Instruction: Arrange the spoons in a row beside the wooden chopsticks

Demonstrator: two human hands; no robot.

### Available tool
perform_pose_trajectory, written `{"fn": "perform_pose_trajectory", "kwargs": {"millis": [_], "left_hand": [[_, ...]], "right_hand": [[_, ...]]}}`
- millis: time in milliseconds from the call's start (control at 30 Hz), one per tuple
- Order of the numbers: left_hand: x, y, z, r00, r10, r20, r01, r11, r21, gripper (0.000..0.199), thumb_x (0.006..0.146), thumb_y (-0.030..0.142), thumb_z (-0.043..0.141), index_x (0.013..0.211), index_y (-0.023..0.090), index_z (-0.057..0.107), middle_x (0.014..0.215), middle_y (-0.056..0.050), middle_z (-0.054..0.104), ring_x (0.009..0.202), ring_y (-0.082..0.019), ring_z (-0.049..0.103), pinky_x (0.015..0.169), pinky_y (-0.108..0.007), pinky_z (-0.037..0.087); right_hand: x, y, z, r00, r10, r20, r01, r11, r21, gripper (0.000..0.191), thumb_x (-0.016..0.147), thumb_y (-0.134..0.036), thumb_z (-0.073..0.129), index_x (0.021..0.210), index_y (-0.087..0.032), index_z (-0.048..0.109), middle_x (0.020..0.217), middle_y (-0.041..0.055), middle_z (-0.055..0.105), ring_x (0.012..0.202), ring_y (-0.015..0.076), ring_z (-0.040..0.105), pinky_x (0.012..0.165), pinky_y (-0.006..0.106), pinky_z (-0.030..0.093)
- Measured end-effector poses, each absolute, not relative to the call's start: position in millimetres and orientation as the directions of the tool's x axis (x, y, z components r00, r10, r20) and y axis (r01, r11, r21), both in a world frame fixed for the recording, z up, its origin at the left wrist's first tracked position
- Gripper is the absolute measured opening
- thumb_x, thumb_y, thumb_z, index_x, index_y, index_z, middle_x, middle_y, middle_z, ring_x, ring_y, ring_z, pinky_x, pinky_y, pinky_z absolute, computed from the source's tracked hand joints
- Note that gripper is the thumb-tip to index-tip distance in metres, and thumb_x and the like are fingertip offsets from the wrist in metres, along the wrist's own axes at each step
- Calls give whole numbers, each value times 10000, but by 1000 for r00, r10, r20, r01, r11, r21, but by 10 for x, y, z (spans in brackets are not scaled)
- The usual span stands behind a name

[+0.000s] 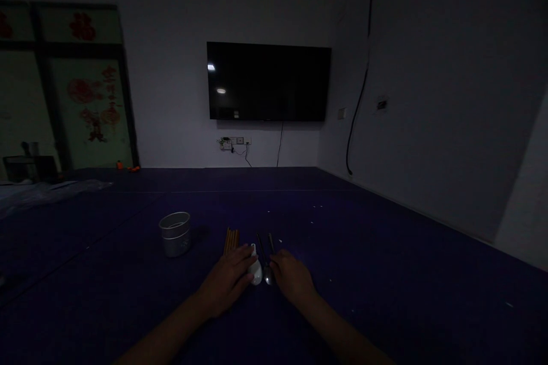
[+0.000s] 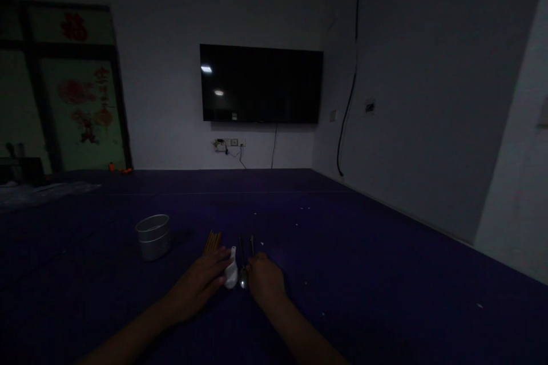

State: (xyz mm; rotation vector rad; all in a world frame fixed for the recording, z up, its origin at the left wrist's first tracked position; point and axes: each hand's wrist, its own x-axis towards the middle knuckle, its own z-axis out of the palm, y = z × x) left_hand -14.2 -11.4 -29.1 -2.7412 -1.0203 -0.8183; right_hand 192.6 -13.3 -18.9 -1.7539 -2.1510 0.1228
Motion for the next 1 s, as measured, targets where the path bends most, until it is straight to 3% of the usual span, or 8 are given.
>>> {"fn": "perform_pose_trajectory", "kwargs": {"millis": [167,300,633,1000], "left_hand": [[-175,-106,-268,754,536,381,538,-836,111,428,969,383,348,1372,268,434,1459,-51,414,1383,-213,302,1109,-453,325],[-177,-118,-253,766,557,322,537,-829,155,417,972,382,346,1361,275,450,1451,-45,428,1365,-210,340,1105,-448,331],[-143,-111,-263,703,575,418,582,-803,126,355,956,389,391,1196,244,609,1300,-63,587,1226,-197,512,1046,-408,406],[-154,-121,-240,628,609,484,653,-751,97,389,970,371,323,1039,210,669,1199,-73,652,1128,-189,583,980,-371,459]], "right_hand": [[1918,-139,-183,-160,966,205,936,215,-279,327,937,-213,379,1059,-218,682,1070,99,663,945,206,646,777,282,438],[1914,-133,-187,-161,966,202,936,214,-278,332,938,-214,377,1083,-213,676,1087,106,656,963,212,643,788,286,441],[1927,-177,-150,-177,961,211,927,235,-292,320,931,-254,398,1094,-205,669,1068,99,657,966,204,637,793,278,431],[1966,-170,-146,-246,953,178,898,293,-329,299,916,-316,446,1099,-254,674,1104,67,645,981,193,627,797,273,424]]}}
